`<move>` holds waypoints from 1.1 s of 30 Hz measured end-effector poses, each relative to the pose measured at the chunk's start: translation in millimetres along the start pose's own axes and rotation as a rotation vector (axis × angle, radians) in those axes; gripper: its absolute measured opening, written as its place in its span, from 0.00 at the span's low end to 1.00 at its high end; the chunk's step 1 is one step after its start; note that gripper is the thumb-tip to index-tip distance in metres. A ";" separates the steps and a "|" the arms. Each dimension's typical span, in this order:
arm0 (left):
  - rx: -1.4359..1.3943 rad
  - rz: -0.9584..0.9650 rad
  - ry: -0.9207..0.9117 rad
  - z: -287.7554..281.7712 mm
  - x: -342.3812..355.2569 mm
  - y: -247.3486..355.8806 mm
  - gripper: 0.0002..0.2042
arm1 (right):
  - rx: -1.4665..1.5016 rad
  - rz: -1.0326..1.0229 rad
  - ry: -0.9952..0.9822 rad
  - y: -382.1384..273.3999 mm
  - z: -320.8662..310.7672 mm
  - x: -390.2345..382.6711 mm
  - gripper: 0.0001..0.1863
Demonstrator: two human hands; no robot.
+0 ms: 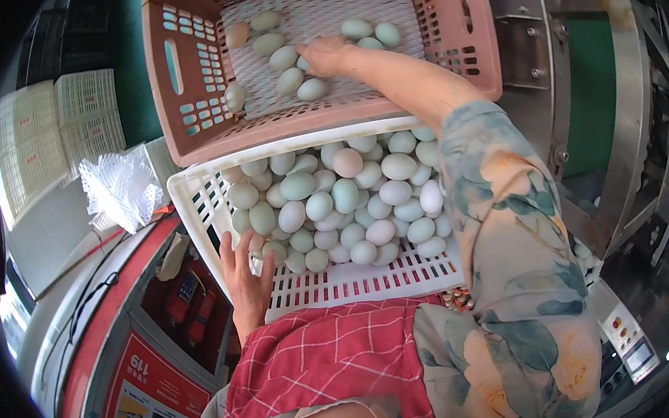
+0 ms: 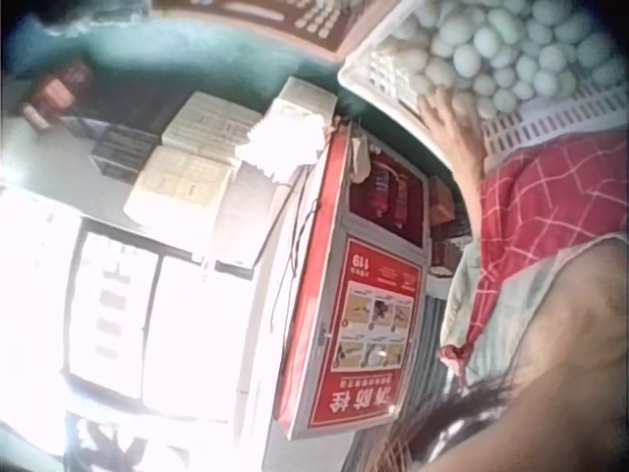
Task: The person sorts and gathers eggs from a metal tray and conveyor belt by hand, then places them into plastic crates.
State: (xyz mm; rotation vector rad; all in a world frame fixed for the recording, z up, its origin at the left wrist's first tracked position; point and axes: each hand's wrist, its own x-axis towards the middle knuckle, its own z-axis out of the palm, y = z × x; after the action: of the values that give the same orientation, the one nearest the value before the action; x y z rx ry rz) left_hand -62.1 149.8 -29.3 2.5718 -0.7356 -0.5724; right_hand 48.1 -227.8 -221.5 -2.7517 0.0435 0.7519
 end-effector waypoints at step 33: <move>-0.209 1.687 -0.736 259.2 -136.5 512.2 0.20 | 0.548 1.512 1.529 -70.4 224.7 -840.0 0.12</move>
State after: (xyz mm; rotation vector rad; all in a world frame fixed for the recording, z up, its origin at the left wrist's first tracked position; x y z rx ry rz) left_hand -499.7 -240.4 36.9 0.7503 -2.3562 -0.7884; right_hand -780.8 -135.7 34.3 -1.6036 2.1662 -1.1436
